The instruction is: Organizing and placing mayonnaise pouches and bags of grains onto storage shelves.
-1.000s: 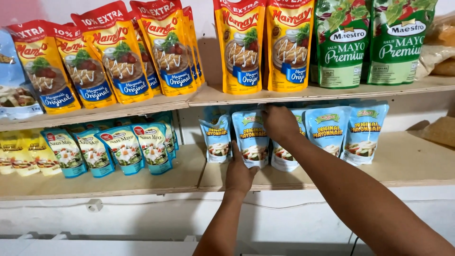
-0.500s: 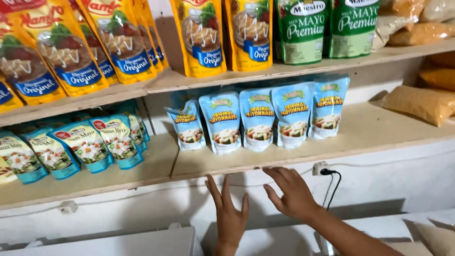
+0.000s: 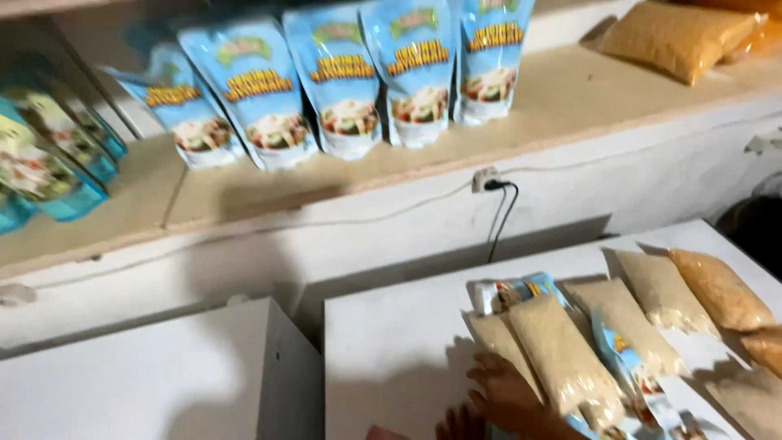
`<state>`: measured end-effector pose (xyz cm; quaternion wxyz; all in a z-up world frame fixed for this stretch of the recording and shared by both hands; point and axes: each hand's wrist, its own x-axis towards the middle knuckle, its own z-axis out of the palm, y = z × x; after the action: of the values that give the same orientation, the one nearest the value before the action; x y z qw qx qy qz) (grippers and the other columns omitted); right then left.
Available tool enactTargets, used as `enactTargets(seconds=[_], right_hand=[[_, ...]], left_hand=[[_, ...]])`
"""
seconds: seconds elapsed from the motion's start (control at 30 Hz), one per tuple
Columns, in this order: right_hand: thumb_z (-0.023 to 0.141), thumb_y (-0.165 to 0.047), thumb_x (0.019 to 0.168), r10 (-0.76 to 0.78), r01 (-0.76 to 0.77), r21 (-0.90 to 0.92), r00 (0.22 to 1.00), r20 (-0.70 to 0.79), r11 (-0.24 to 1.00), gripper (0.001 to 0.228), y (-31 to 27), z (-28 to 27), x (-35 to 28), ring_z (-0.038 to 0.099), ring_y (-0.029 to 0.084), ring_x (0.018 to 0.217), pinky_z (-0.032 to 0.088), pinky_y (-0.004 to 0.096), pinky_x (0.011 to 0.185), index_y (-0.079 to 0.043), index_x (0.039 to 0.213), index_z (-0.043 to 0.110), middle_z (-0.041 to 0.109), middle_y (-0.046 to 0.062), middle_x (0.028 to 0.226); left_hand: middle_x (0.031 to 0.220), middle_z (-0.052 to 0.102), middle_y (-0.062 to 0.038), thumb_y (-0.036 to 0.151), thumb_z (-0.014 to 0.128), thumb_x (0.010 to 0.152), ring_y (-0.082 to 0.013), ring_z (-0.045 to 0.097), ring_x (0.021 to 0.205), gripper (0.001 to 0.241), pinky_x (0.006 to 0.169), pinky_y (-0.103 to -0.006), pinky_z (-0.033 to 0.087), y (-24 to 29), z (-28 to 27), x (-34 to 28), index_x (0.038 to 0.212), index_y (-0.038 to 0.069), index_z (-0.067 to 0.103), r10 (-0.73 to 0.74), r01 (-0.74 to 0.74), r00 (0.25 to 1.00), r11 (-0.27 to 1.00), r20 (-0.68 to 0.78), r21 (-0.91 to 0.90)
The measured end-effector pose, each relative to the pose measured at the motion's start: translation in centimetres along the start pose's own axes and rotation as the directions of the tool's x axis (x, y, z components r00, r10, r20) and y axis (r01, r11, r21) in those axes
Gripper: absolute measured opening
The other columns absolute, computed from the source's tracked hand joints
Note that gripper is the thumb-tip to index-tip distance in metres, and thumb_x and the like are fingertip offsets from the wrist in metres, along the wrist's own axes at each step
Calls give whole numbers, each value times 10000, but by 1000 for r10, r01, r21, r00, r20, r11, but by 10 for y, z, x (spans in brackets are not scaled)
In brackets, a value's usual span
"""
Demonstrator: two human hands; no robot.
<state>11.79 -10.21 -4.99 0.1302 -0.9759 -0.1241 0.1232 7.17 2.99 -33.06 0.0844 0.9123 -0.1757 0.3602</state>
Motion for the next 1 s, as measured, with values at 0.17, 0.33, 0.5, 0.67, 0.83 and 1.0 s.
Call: enactTargets(seconds=[0.17, 0.33, 0.5, 0.67, 0.83, 1.0], right_hand=[[723, -265, 914, -239, 251, 41, 953, -187, 967, 311, 2, 11, -28, 434, 424, 1377, 365, 508, 1164, -54, 1141, 704, 459, 224, 1465], [683, -208, 889, -101, 169, 324, 971, -217, 931, 482, -2, -2, -42, 454, 412, 1368, 452, 487, 1084, -56, 1339, 598, 316, 204, 1589], [701, -203, 905, -82, 141, 341, 980, -184, 929, 522, 7, 12, -56, 437, 396, 1406, 450, 491, 1091, -98, 1397, 561, 320, 144, 1601], [706, -223, 925, -248, 330, 313, 929, -275, 891, 563, 17, 23, -59, 407, 377, 1477, 429, 454, 1154, -64, 1433, 522, 291, 182, 1653], [757, -269, 958, -209, 342, 579, 936, -284, 740, 823, 21, 6, -62, 303, 400, 1486, 341, 497, 1171, 53, 1550, 285, 203, 274, 1644], [796, -391, 854, -272, 125, 947, 961, -42, 296, 908, 65, 33, -53, 637, 272, 1173, 517, 469, 1028, -70, 1591, 373, 666, 186, 1299]], left_hand=[[1532, 368, -305, 652, 854, 729, -529, 285, 1442, 1107, 1147, -663, 219, 1, -197, 116, 1471, -40, 414, -3, 308, 869, 786, 496, -536], [1551, 282, -396, 506, 849, 720, -565, 234, 1455, 949, 1164, -630, 214, 10, -202, 135, 1373, -79, 487, -191, 458, 837, 757, 513, -466], [1516, 419, -411, 268, 686, 938, -547, 340, 1432, 407, 1177, -630, 268, 3, -182, 113, 1167, -62, 618, -259, 404, 904, 777, 339, -483], [1091, 700, -190, 167, 601, 966, -434, 558, 1133, 197, 964, -576, 432, -9, -185, 128, 973, 2, 708, -65, 366, 776, 856, 627, -364], [1005, 689, -185, 136, 603, 1008, -337, 672, 892, 144, 811, -426, 548, 7, -232, 156, 1029, 6, 660, -347, 651, 757, 477, 554, -590], [951, 620, -185, 126, 542, 1070, -310, 632, 823, 139, 761, -382, 516, 22, -280, 207, 1049, -1, 594, -289, 400, 912, 473, 291, -785]])
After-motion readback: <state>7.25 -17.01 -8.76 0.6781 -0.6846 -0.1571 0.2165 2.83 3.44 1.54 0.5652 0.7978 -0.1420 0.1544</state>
